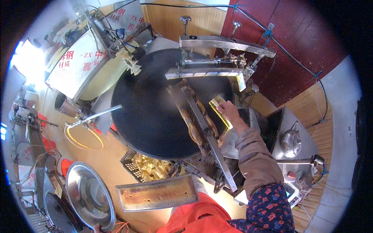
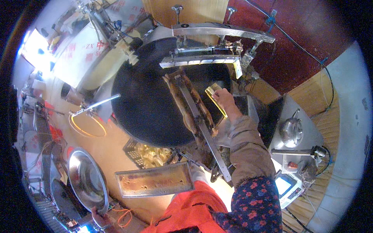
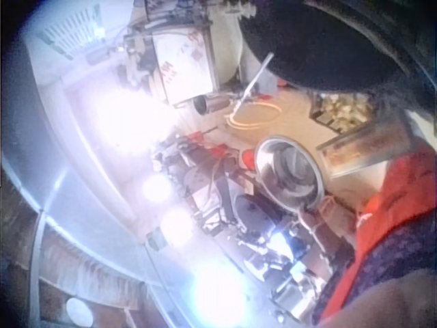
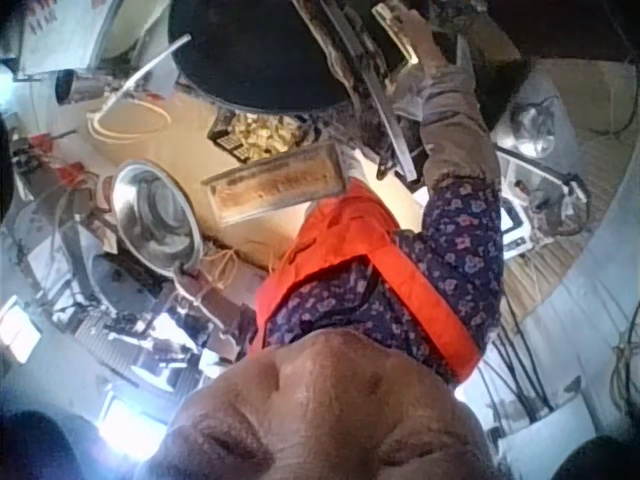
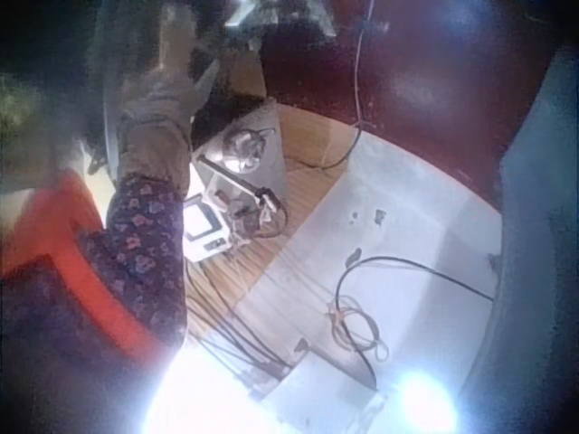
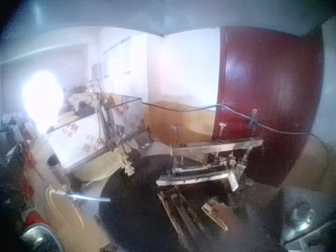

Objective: The person prepares a large rotating griddle by wiping it with a sponge and applying oil. They then pour batter onto the hot surface, spread it into a thin crepe, and remove the finished crepe to stack it on a wooden board. The process is repeated to produce multiple crepes.

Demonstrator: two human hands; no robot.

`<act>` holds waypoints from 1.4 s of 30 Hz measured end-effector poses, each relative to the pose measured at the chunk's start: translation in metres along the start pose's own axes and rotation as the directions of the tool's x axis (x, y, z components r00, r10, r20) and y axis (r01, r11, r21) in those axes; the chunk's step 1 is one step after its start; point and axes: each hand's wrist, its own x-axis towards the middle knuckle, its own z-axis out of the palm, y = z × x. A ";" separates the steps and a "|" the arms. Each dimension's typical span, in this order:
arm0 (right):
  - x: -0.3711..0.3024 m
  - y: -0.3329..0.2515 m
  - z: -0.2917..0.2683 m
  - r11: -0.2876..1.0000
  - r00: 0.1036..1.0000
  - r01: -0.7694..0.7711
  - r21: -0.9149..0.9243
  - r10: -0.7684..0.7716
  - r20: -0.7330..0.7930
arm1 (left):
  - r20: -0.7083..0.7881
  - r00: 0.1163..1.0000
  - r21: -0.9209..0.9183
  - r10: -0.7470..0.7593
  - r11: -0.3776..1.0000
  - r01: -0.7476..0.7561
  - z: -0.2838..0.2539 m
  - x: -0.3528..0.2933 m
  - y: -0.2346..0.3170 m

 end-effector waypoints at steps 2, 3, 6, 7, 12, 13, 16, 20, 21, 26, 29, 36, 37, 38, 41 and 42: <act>-0.008 0.000 0.005 0.999 0.999 0.014 0.028 -0.013 -0.034 | 0.033 0.999 0.040 -0.026 0.999 0.024 -0.010 0.009 0.002; -0.011 0.000 0.007 1.000 0.999 0.009 0.030 -0.008 -0.035 | 0.059 0.997 0.076 -0.047 0.996 0.042 -0.015 0.012 0.005; -0.019 0.000 0.012 1.000 0.999 -0.017 0.014 0.018 -0.038 | 0.106 0.992 0.045 -0.068 0.997 0.063 -0.022 0.013 0.009; -0.022 -0.001 0.013 1.000 0.999 -0.028 0.005 0.028 -0.040 | 0.117 0.991 0.011 -0.067 0.998 0.066 -0.022 0.011 0.010; -0.030 -0.005 0.014 0.997 0.997 -0.074 0.018 0.074 -0.029 | 0.107 0.990 0.094 -0.095 0.992 0.085 -0.017 -0.001 0.017; -0.032 -0.006 0.014 0.997 0.997 -0.071 0.025 0.072 -0.023 | 0.105 0.990 0.124 -0.093 0.989 0.079 -0.016 -0.002 0.017; -0.034 -0.010 0.012 0.998 0.998 -0.059 0.032 0.060 -0.024 | 0.090 0.996 0.042 0.028 0.999 -0.032 -0.019 -0.001 0.017; -0.040 -0.015 0.010 0.998 0.999 -0.050 -0.024 0.050 -0.003 | 0.073 0.997 0.095 0.009 0.995 -0.016 -0.024 0.000 0.016; -0.040 -0.016 0.011 0.998 0.998 -0.056 -0.024 0.056 0.007 | 0.149 0.989 0.055 -0.013 0.998 0.005 -0.025 -0.001 0.018; -0.039 -0.014 0.015 0.998 0.998 -0.053 -0.023 0.053 0.016 | 0.062 0.998 0.019 0.028 0.999 -0.029 -0.012 -0.019 0.022; -0.040 -0.014 0.019 0.997 0.996 -0.084 -0.002 0.084 0.006 | 0.119 0.992 -0.040 0.049 0.998 -0.045 -0.002 -0.031 0.027; -0.049 -0.023 0.019 0.995 0.998 -0.068 0.072 0.067 0.006 | 0.058 0.998 -0.037 0.033 0.999 -0.031 0.004 -0.035 0.031; -0.050 -0.023 0.019 0.992 0.997 -0.076 0.102 0.075 0.007 | 0.055 0.997 -0.011 0.048 0.999 -0.047 0.002 -0.033 0.030; -0.050 -0.024 0.020 0.987 0.996 -0.092 0.131 0.091 0.017 | 0.064 0.997 -0.012 0.047 0.999 -0.047 0.000 -0.031 0.029; -0.049 -0.021 0.024 0.996 0.998 -0.068 0.066 0.069 -0.015 | 0.120 0.992 -0.017 0.038 0.999 -0.036 -0.008 -0.024 0.027; -0.048 -0.019 0.026 0.997 0.998 -0.049 0.065 0.051 -0.024 | 0.142 0.990 -0.052 0.023 0.999 -0.016 -0.010 -0.022 0.027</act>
